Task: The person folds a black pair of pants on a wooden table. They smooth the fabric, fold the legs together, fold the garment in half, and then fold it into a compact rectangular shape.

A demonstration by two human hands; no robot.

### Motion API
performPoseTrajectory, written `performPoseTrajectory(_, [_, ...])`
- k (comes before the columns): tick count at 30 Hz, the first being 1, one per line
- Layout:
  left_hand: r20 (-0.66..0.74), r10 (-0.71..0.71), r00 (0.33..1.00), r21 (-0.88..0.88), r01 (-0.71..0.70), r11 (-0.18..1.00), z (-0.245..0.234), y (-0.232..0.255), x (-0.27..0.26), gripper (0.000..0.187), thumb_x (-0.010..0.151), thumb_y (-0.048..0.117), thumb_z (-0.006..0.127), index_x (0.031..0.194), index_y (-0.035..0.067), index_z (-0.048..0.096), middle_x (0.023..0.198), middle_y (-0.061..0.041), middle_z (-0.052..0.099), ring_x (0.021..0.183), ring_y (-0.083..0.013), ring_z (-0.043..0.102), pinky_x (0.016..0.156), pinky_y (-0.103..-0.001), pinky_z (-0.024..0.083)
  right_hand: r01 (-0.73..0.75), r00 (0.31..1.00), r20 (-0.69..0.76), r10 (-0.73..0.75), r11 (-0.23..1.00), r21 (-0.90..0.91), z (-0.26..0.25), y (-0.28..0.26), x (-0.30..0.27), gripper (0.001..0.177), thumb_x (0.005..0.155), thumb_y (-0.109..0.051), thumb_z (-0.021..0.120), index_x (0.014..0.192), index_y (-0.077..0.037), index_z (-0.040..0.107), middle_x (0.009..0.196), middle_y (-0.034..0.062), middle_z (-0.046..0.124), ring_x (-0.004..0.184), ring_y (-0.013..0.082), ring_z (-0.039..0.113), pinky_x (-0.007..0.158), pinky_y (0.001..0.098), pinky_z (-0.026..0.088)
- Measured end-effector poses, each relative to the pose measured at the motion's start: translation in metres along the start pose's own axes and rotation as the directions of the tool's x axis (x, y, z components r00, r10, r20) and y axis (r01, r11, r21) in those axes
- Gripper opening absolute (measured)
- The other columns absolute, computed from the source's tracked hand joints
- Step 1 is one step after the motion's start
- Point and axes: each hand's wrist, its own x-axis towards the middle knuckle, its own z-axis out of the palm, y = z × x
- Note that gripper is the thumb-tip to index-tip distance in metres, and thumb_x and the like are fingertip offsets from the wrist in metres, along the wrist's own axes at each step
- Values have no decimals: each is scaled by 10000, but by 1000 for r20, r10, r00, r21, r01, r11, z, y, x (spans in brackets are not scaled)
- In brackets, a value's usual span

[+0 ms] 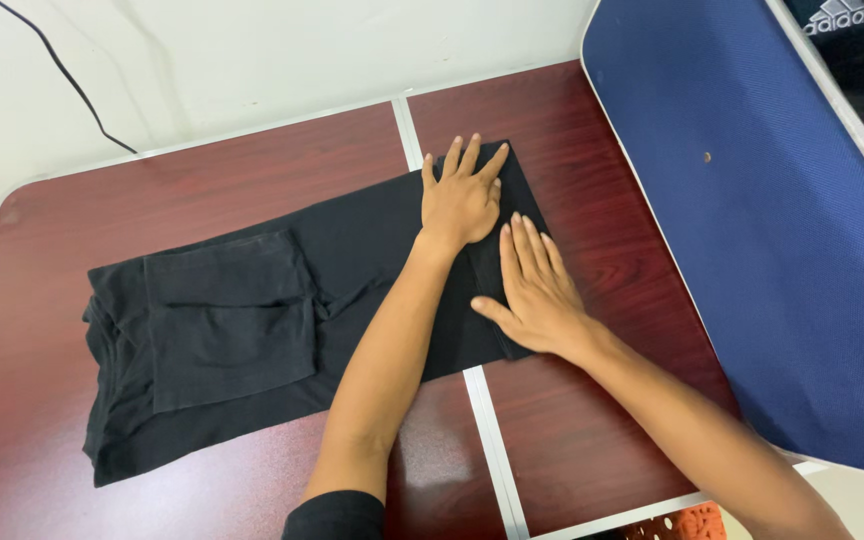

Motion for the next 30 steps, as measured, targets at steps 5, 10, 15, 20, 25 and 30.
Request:
performPoseTrajectory(5, [-7, -3, 1000, 4, 3, 1000, 1, 1, 0, 529, 1004, 314, 454, 1532, 319, 444, 1629, -117, 347, 1526, -336, 259, 1200, -660, 122, 31, 1000, 4, -31, 1000, -5, -6, -8, -24, 1000, 978, -648, 405, 1524, 161, 186, 1605, 379, 161, 1525, 456, 140, 1215, 553, 141])
performPoseTrajectory(10, [-18, 4, 1000, 15, -4, 1000, 3, 0, 0, 527, 1007, 315, 461, 1534, 321, 445, 1631, -118, 352, 1527, -335, 266, 1199, -661, 126, 70, 998, -4, -70, 998, -1, -9, -6, -25, 980, 984, -620, 458, 1504, 176, 221, 1588, 391, 183, 1512, 476, 160, 1205, 552, 166])
performPoseTrajectory(15, [-22, 10, 1000, 7, -10, 1000, 5, -1, 2, 534, 1000, 320, 466, 1533, 317, 444, 1627, -125, 350, 1521, -343, 265, 1192, -664, 126, 51, 997, -71, -42, 991, 125, -25, -1, -25, 873, 951, -496, 603, 1465, 160, 344, 1549, 360, 330, 1477, 459, 293, 1196, 541, 233])
performPoseTrajectory(20, [-25, 10, 1000, 5, -10, 1000, 7, -1, 2, 528, 1004, 322, 465, 1532, 315, 450, 1627, -133, 352, 1526, -348, 264, 1198, -666, 123, -184, 968, -136, 210, 966, 181, -43, 4, -22, 683, 917, -379, 700, 1386, 86, 528, 1444, 281, 502, 1355, 408, 474, 1128, 508, 387])
performPoseTrajectory(25, [-29, 22, 999, -5, -23, 1000, 8, -2, 2, 530, 1004, 304, 469, 1534, 299, 453, 1628, -142, 353, 1524, -363, 266, 1195, -680, 116, -488, 862, -15, 506, 839, 242, -63, 14, -21, 511, 900, -349, 718, 1264, 1, 642, 1162, 203, 712, 1050, 328, 701, 856, 448, 574])
performPoseTrajectory(30, [28, 14, 1000, 8, -15, 1000, 4, 1, 5, 543, 993, 280, 472, 1534, 286, 433, 1614, -156, 349, 1513, -374, 269, 1160, -724, 86, -576, 815, 94, 571, 783, 235, -72, 21, -21, 377, 916, -404, 713, 1013, -42, 751, 775, 124, 764, 729, 292, 760, 710, 446, 598])
